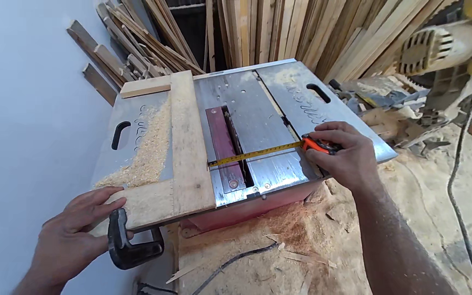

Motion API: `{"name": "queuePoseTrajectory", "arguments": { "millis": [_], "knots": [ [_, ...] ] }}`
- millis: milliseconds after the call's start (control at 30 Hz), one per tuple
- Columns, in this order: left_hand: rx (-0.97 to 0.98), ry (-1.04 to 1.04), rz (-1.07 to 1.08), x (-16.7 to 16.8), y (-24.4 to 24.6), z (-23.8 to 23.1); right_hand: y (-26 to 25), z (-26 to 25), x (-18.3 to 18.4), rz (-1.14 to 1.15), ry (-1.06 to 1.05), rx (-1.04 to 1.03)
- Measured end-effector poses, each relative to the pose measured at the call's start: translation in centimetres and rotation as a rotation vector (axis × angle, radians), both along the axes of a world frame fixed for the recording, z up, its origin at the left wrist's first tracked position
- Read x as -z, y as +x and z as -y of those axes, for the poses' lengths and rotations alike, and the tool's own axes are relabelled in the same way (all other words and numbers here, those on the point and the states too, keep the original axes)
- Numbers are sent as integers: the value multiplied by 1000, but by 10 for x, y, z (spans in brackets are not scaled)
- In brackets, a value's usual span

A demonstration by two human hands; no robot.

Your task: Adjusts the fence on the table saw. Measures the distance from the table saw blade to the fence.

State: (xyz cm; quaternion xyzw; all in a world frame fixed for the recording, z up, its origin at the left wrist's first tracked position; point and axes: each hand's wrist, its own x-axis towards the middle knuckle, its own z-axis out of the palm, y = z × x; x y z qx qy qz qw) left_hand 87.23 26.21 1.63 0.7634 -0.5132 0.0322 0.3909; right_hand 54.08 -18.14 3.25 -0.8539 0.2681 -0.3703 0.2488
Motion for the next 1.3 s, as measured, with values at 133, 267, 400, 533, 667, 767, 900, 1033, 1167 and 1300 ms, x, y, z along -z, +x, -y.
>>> {"name": "queuePoseTrajectory", "arguments": {
  "millis": [133, 267, 400, 533, 667, 767, 900, 1033, 1167, 1300],
  "knots": [
    [-14, -12, -14, 0, -2, 1, 0, 0, 0, 14, 14, -1],
    [0, -21, 12, 2, 0, -1, 1, 0, 0, 10, 11, -4],
    [7, -37, 12, 3, 1, -1, 1, 1, 1, 10, 5, -4],
    [9, -38, 26, 4, 2, -1, 1, 1, 0, 9, 8, -3],
    [6, -32, 24, 5, 2, -2, 1, 1, 1, 18, 3, -7],
    [-7, -25, 17, 4, 1, -2, 1, 1, 0, 14, 9, -7],
    [-2, -24, 2, 3, 0, -1, 0, 2, 1, 9, 3, -4],
    [-7, -20, 20, 5, 2, -3, 0, 2, 2, 19, 1, -7],
    [-3, -26, 24, 5, 2, -2, 0, 1, 1, 19, 13, -9],
    [-6, -39, 14, 5, 1, -1, -1, 1, 0, 19, 20, -15]
  ]
}}
